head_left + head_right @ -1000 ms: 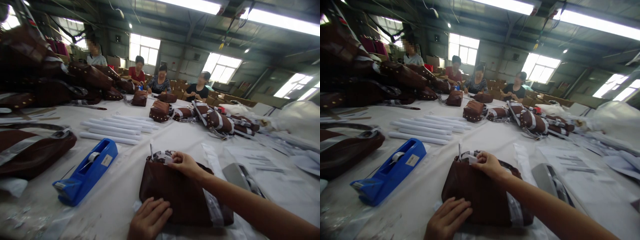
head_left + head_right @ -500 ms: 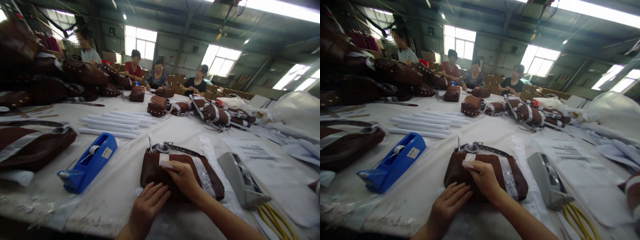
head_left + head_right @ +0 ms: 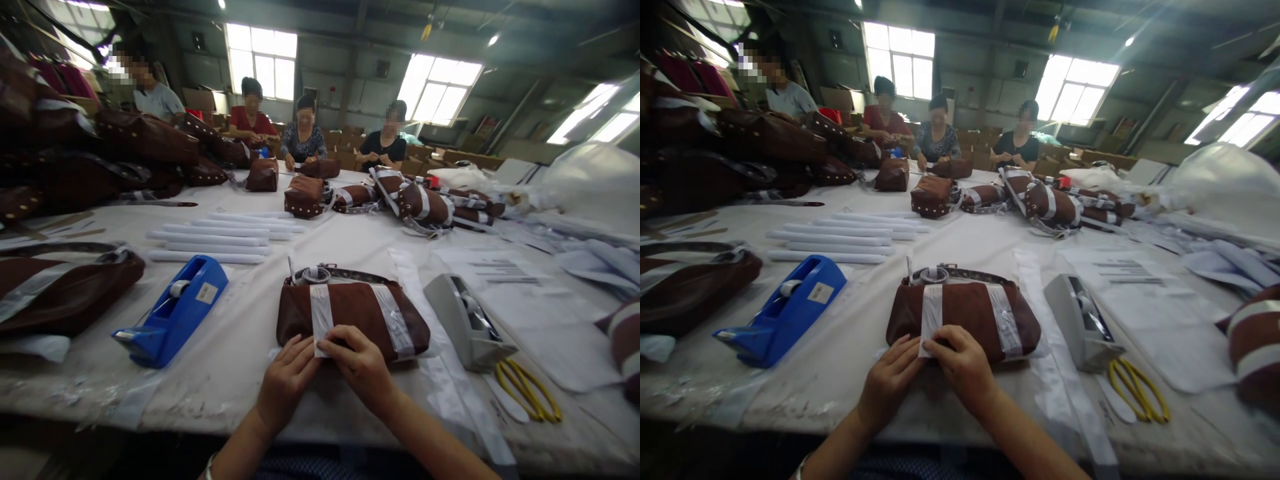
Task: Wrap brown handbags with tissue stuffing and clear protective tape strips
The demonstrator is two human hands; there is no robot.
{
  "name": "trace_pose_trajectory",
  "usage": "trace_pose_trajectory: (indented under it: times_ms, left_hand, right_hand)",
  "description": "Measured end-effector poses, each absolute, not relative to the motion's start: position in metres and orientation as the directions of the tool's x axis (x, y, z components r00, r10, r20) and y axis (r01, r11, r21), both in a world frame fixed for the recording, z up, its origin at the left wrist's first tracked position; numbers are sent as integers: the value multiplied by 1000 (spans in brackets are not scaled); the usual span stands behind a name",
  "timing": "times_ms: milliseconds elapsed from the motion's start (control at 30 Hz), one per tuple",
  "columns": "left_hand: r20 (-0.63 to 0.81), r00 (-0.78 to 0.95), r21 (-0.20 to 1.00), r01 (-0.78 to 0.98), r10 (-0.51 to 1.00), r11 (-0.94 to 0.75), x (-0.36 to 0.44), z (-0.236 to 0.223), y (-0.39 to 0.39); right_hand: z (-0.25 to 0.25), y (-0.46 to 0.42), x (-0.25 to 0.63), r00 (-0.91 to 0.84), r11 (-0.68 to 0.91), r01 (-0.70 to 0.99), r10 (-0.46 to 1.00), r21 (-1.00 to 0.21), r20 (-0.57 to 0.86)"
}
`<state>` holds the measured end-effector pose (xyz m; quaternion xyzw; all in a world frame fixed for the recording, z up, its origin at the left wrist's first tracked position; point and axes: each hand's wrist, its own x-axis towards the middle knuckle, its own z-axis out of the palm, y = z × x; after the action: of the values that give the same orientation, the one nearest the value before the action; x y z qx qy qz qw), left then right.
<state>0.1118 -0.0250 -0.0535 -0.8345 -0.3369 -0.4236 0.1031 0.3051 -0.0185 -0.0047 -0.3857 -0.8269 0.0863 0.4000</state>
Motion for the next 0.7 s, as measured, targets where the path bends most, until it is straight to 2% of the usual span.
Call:
trace_pose_trajectory:
  times_ms: [133,333,467,567,700]
  left_hand:
    - [776,425,117,630,467,-768,110,-57,-25]
    - [757,319,220,696,570,-683,112,-58,-26]
    - [727,452,128,651,517,-748,111,-59,-26]
    - [695,514,88,633,503,-769,109,-62,-26]
    - [677,519,96,641,521,-762,109,-63,-26]
  right_hand:
    - [-13,-20,312,-413,728,598,639,-336,649]
    - [-27,-27,315,-388,733,612,604,-295,696]
    - [-32,-47,321,-401,758,581,583,-296,706]
    - [-36,-79,340,-494,779,558,588,-285,640]
    - [-46,-120,368,-662,769,601,632,-219,402]
